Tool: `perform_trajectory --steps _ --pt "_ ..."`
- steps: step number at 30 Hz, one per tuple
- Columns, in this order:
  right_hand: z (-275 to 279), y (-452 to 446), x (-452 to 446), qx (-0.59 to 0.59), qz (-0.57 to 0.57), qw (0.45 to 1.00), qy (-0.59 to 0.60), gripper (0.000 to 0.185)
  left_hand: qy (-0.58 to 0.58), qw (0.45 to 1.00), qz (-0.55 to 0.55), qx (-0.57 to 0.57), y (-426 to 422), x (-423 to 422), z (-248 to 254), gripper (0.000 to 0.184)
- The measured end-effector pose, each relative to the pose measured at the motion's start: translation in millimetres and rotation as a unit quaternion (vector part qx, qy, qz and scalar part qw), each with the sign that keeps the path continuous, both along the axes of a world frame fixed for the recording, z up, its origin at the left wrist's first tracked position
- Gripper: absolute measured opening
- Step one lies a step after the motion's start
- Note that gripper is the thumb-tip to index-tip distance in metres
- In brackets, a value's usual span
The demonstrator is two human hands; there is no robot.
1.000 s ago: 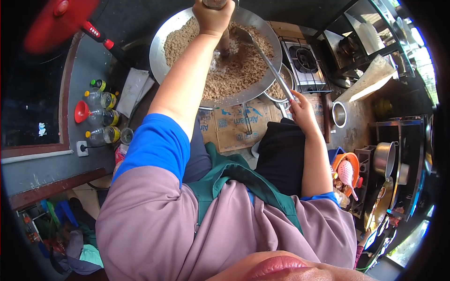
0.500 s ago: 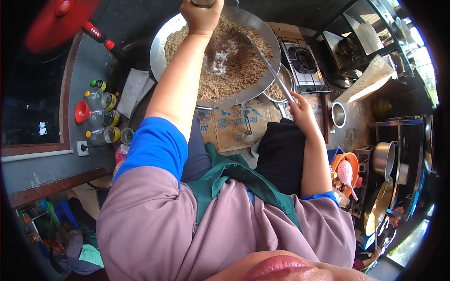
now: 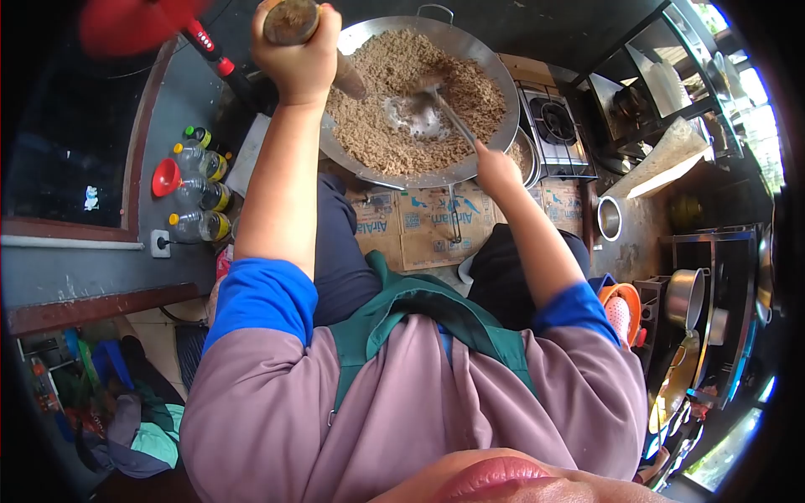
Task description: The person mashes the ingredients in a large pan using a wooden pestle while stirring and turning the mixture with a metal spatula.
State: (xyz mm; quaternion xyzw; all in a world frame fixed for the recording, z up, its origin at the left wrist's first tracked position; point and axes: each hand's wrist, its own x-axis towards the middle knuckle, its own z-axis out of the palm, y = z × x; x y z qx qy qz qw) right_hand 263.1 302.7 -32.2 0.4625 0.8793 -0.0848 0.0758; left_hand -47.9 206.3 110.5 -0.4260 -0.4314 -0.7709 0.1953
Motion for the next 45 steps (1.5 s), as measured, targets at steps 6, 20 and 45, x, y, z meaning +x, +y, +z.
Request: perform_trajectory --steps 6,20,45 --pt "-6 21 -27 -0.003 -0.032 0.999 0.025 0.046 0.110 0.989 0.094 -0.036 -83 1 -5 0.016" --pt "-17 -16 -3 -0.023 -0.028 0.999 -0.029 0.056 -0.019 0.999 -0.036 -0.026 -159 9 -45 0.021" --pt "-93 -8 -28 -0.214 0.049 0.973 0.068 0.055 0.069 0.944 0.145 -0.288 -285 119 -108 0.048"
